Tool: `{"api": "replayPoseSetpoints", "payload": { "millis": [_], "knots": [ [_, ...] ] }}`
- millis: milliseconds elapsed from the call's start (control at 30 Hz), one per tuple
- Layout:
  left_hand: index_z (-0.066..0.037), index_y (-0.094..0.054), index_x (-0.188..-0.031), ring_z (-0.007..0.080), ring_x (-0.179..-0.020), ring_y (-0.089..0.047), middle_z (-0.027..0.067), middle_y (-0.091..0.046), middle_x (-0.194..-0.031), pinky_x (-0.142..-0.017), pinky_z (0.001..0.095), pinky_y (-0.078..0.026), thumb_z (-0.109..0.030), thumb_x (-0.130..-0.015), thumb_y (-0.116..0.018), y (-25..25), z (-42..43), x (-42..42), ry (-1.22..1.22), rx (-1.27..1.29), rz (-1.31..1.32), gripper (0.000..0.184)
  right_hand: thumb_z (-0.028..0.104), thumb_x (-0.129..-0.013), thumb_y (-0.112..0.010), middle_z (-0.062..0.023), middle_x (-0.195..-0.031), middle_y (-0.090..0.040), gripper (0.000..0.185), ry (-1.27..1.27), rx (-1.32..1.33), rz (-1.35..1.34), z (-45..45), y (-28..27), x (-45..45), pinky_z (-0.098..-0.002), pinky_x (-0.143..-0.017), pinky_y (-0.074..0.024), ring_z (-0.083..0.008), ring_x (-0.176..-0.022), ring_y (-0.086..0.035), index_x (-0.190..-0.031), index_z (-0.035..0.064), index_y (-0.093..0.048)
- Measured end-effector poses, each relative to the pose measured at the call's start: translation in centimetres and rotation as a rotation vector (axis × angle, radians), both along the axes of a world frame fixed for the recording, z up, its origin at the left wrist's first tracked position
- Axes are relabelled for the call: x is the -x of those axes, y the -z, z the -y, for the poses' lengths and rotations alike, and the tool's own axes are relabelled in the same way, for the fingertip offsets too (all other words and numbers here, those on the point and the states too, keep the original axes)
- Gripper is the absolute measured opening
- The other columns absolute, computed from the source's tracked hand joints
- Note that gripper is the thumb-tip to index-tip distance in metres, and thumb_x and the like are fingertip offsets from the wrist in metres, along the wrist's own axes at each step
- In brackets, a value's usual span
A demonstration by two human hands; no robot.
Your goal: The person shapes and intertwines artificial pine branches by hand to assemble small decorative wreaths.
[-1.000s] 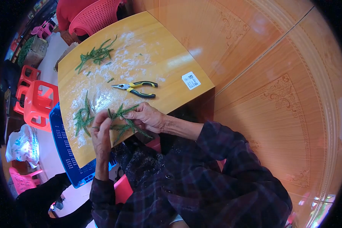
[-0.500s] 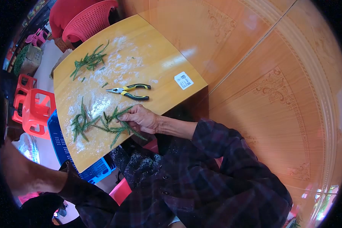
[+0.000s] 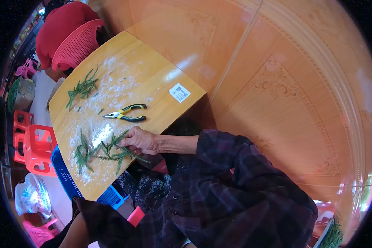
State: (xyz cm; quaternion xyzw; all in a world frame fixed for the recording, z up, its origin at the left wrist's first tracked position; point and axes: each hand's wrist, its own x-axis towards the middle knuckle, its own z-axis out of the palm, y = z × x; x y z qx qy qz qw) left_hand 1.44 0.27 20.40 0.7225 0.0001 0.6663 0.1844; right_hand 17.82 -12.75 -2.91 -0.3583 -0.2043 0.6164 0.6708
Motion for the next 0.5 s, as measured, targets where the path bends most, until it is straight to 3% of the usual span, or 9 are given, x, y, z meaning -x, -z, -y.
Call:
{"api": "replayPoseSetpoints", "payload": {
  "millis": [500],
  "knots": [
    [0.004,-0.053,-0.106,0.026,-0.105,-0.047,0.0159,-0.053,-0.107,-0.095,0.0368,-0.033,-0.014,-0.085,-0.04,0.84,-0.32,-0.56,-0.087,0.082,-0.246,0.031,0.02,-0.084,-0.063,0.0045,-0.071,-0.059,0.018,-0.023,-0.032,-0.058,-0.38,1.34,0.27,-0.0185,-0.045,-0.0308,-0.0018,-0.052,-0.041,-0.094,0.0053,-0.065]
  ]
}}
